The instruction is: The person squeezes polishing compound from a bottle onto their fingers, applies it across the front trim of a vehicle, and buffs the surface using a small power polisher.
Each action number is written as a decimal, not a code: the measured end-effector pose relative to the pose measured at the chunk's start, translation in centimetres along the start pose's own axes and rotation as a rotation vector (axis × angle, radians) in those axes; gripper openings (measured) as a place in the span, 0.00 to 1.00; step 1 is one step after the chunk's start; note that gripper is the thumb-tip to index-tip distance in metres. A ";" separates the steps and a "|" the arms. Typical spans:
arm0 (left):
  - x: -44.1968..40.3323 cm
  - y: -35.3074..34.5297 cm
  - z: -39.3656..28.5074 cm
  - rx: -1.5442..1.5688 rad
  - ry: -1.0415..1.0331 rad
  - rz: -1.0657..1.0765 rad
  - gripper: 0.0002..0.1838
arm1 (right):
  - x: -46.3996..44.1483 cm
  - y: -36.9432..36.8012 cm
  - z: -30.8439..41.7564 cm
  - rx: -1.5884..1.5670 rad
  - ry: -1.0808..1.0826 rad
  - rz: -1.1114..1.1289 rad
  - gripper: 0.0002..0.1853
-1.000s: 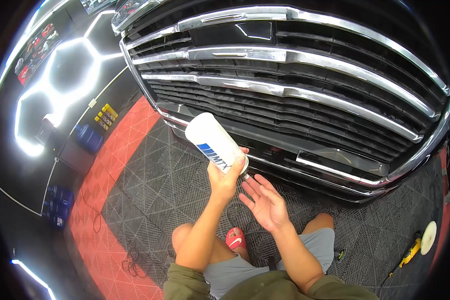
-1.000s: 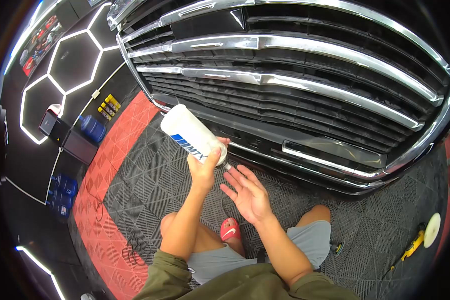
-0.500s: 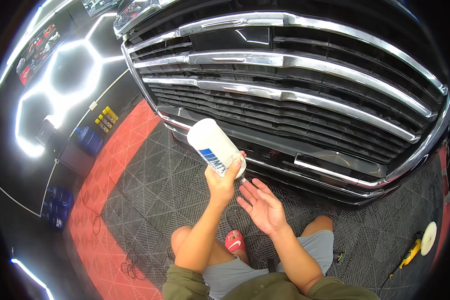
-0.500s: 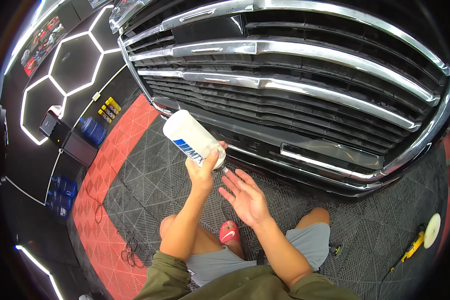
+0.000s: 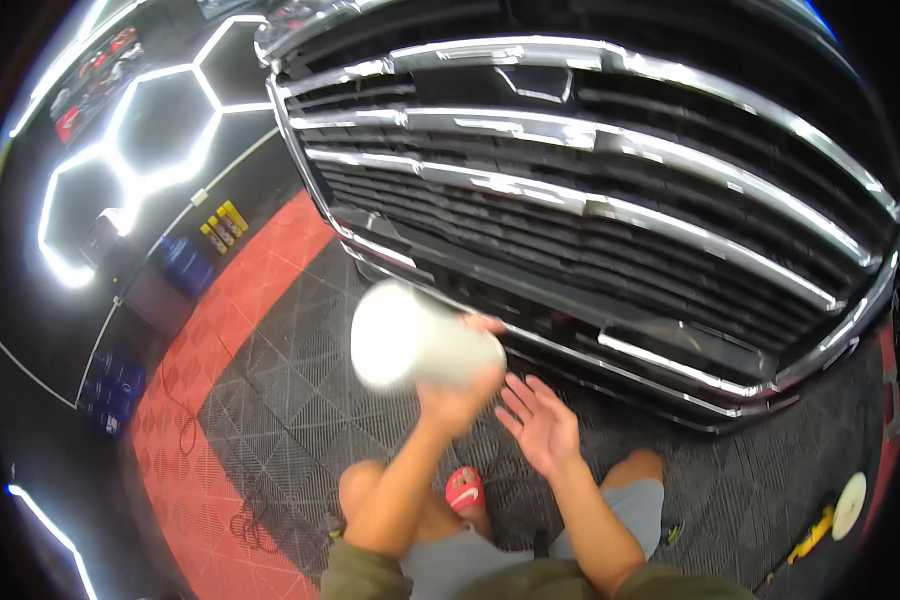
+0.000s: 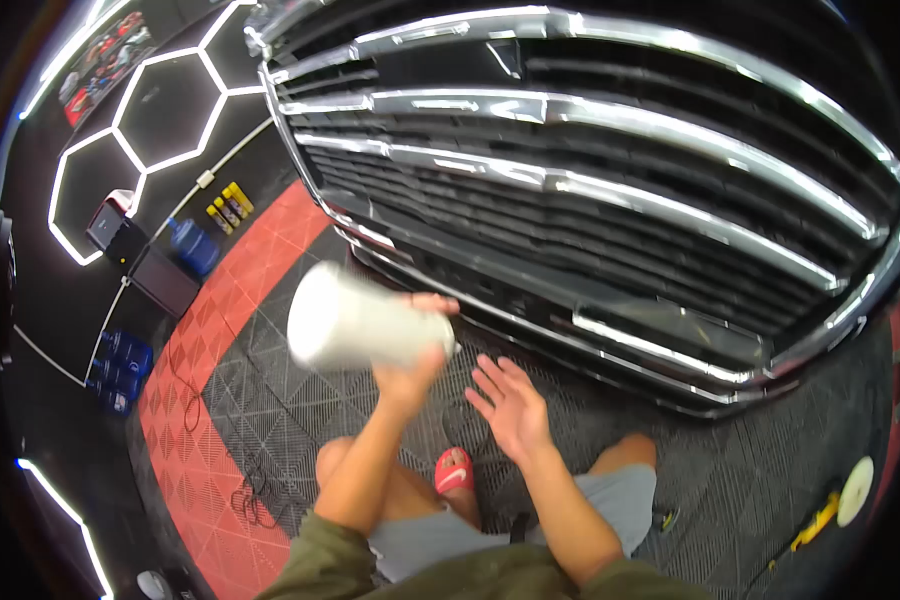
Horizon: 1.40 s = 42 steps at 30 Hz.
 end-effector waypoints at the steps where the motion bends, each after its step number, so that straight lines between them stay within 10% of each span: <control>1: -1.0 -0.4 -1.3 -0.065 -0.280 0.152 0.26 | -0.4 -0.8 0.6 0.009 0.015 0.021 0.17; 2: 0.0 0.2 -0.8 -0.437 -0.228 0.263 0.24 | 0.5 -0.8 0.1 0.004 0.017 0.011 0.17; 3: 1.6 0.4 0.5 0.025 0.434 0.001 0.21 | 1.7 -0.4 -0.7 -0.004 0.016 -0.008 0.17; 33: 2.7 0.0 4.2 0.007 0.440 -0.361 0.17 | 4.0 -4.0 0.1 -0.100 0.032 0.226 0.21; 37: 2.9 2.9 6.3 0.415 0.674 -0.658 0.24 | 8.6 -4.4 5.5 0.366 0.620 0.101 0.29; 42: 2.3 5.1 6.4 0.655 0.888 -0.909 0.25 | 16.1 -2.8 14.5 1.438 1.478 -0.718 0.35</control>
Point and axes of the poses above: each hand's wrist, its own x-axis away from the middle knuckle, its own y-axis out of the back of the hand, z = x × y, the point moved 2 cm from there along -x, towards the middle knuckle, and after that the axes turned 10 degrees about -y, right-handed, at the moved point
